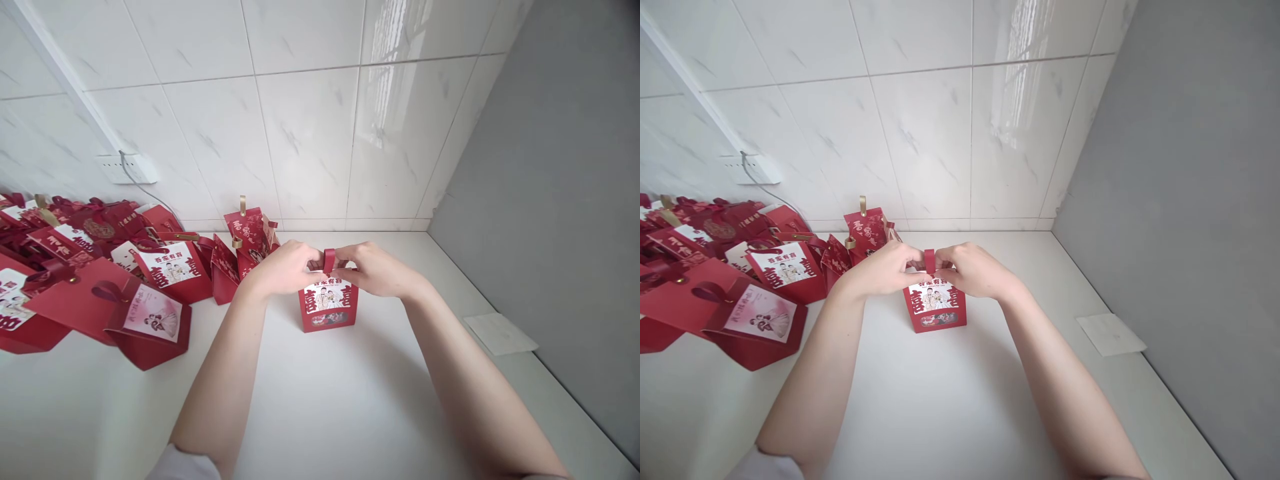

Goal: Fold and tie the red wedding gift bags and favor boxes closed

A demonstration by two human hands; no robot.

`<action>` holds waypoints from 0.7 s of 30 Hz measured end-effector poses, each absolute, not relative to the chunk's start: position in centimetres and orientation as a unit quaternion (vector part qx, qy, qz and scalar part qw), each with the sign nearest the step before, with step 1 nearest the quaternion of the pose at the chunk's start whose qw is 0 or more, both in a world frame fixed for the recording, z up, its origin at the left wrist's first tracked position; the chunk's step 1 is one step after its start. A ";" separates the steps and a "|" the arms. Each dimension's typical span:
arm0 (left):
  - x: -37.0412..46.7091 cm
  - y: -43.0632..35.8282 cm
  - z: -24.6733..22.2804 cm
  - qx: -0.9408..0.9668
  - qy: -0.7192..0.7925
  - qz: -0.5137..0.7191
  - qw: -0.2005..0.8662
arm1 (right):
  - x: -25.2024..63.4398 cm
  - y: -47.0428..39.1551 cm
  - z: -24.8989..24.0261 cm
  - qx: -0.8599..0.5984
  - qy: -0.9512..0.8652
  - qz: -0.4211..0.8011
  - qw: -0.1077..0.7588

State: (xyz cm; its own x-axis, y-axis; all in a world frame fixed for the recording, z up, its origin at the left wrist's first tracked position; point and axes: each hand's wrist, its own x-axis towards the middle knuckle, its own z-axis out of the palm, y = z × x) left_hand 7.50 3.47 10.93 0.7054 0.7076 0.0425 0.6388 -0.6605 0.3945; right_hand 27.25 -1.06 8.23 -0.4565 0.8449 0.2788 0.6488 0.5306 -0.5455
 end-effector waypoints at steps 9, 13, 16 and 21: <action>6.4 3.1 12.0 0.869 0.405 0.092 0.270 | 26.3 -1.0 8.0 -0.472 -0.816 0.217 0.256; 6.4 3.1 12.1 0.882 0.405 0.090 0.225 | 26.0 -0.9 7.7 -0.480 -0.805 0.226 0.266; 6.5 3.3 12.0 0.886 0.406 0.085 0.207 | 26.0 -0.7 7.5 -0.469 -0.801 0.246 0.279; 6.6 3.1 12.1 0.880 0.414 0.074 0.220 | 26.0 -0.6 7.5 -0.448 -0.798 0.283 0.288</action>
